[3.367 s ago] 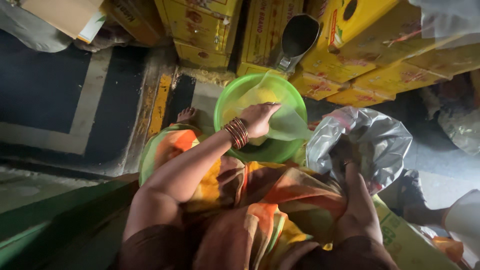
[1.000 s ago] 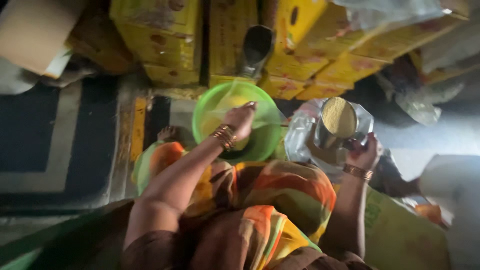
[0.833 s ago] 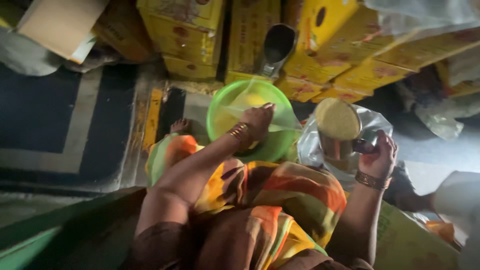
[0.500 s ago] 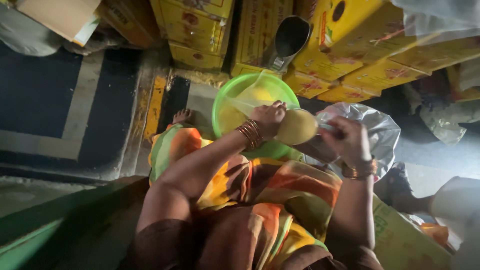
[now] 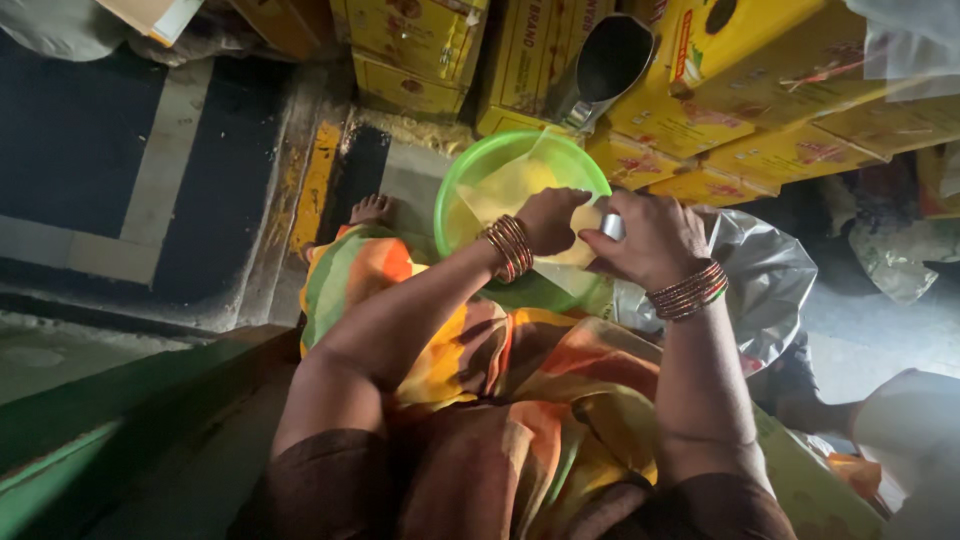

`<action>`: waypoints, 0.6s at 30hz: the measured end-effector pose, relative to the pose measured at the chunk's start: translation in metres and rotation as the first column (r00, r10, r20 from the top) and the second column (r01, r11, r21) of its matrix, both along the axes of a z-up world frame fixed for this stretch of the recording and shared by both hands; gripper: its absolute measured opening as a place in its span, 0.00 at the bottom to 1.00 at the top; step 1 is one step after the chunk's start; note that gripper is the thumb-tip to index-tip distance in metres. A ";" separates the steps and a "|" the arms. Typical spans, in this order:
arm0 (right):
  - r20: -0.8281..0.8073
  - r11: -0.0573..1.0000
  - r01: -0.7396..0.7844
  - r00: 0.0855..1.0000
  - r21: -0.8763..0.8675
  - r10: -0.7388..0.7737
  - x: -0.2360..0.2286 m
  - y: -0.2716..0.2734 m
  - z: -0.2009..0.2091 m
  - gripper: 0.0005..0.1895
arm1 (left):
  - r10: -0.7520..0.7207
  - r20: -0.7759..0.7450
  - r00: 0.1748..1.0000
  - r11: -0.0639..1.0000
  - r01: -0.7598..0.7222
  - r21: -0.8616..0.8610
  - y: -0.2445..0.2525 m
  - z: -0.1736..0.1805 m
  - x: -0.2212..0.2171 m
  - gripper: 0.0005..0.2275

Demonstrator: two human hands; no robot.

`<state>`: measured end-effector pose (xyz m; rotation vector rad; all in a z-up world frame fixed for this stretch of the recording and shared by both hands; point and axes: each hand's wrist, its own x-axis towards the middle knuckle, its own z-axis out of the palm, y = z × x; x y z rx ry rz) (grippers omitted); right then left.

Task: The person scoops a yellow grain from a large sack using a metal scoop and pours it into small plastic bags held open over a green basin. The person repeatedly fills the bags and places them into the basin.

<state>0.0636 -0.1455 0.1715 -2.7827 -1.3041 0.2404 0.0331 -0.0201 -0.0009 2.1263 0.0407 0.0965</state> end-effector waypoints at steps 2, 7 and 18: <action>-0.013 0.992 0.113 0.993 -0.062 -0.114 0.001 -0.003 0.003 0.20 | -0.012 -0.025 1.000 1.000 0.012 0.002 0.007 0.001 0.002 0.27; -0.096 0.937 0.321 0.946 0.141 -0.310 0.006 -0.061 0.019 0.23 | -0.013 -0.175 0.984 0.991 -0.010 -0.132 0.016 0.003 0.004 0.27; 0.212 0.888 0.460 0.870 -0.022 -0.446 0.128 -0.267 -0.116 0.21 | 0.088 0.107 0.990 0.985 -0.071 -0.158 0.023 -0.051 0.023 0.24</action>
